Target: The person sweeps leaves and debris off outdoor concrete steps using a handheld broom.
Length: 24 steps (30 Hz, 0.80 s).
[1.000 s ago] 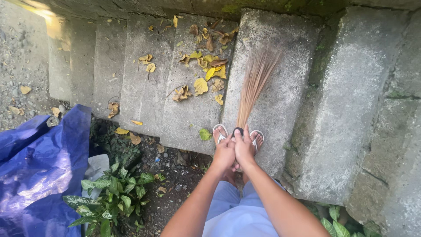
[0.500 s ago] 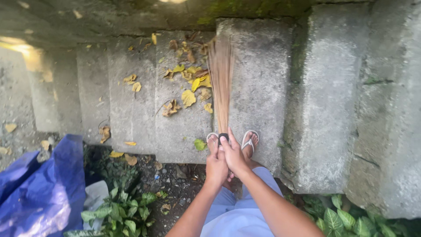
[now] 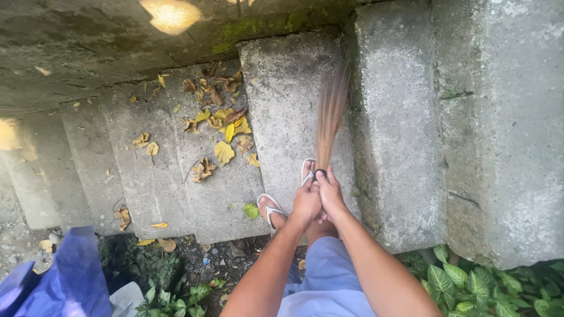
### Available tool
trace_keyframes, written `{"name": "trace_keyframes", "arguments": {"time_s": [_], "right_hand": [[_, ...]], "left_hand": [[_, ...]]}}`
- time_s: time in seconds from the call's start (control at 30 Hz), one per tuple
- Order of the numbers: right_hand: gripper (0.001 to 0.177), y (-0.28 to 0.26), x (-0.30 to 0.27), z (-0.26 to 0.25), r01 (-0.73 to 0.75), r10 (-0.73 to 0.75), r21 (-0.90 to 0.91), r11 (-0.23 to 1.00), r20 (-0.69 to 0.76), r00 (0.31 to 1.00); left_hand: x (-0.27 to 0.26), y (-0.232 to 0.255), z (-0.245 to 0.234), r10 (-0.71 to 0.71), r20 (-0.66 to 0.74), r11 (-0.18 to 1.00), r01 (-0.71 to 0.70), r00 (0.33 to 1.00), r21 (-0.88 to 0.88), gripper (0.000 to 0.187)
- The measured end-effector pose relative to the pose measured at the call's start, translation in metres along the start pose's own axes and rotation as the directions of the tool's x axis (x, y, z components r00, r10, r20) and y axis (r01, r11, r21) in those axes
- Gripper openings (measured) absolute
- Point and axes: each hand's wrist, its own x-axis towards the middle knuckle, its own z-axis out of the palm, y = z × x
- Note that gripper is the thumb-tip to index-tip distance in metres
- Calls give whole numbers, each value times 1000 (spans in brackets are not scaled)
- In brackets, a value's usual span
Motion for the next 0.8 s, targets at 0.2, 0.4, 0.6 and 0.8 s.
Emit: {"name": "trace_keyframes", "arguments": {"time_s": [0.2, 0.4, 0.6, 0.8], "right_hand": [[60, 20, 21, 19, 581, -608, -304, 755, 10, 794], [66, 14, -7, -10, 184, -178, -59, 981, 102, 979], [65, 26, 40, -6, 222, -210, -49, 974, 181, 961], [61, 59, 53, -6, 745, -710, -146, 651, 229, 666]], "left_hand": [[-11, -6, -18, 33, -135, 989, -52, 990, -139, 50], [-26, -14, 13, -58, -50, 972, 45, 997, -229, 51], [0, -8, 15, 12, -110, 981, -32, 994, -191, 51], [-27, -8, 16, -1, -158, 980, -30, 987, -198, 55]]}}
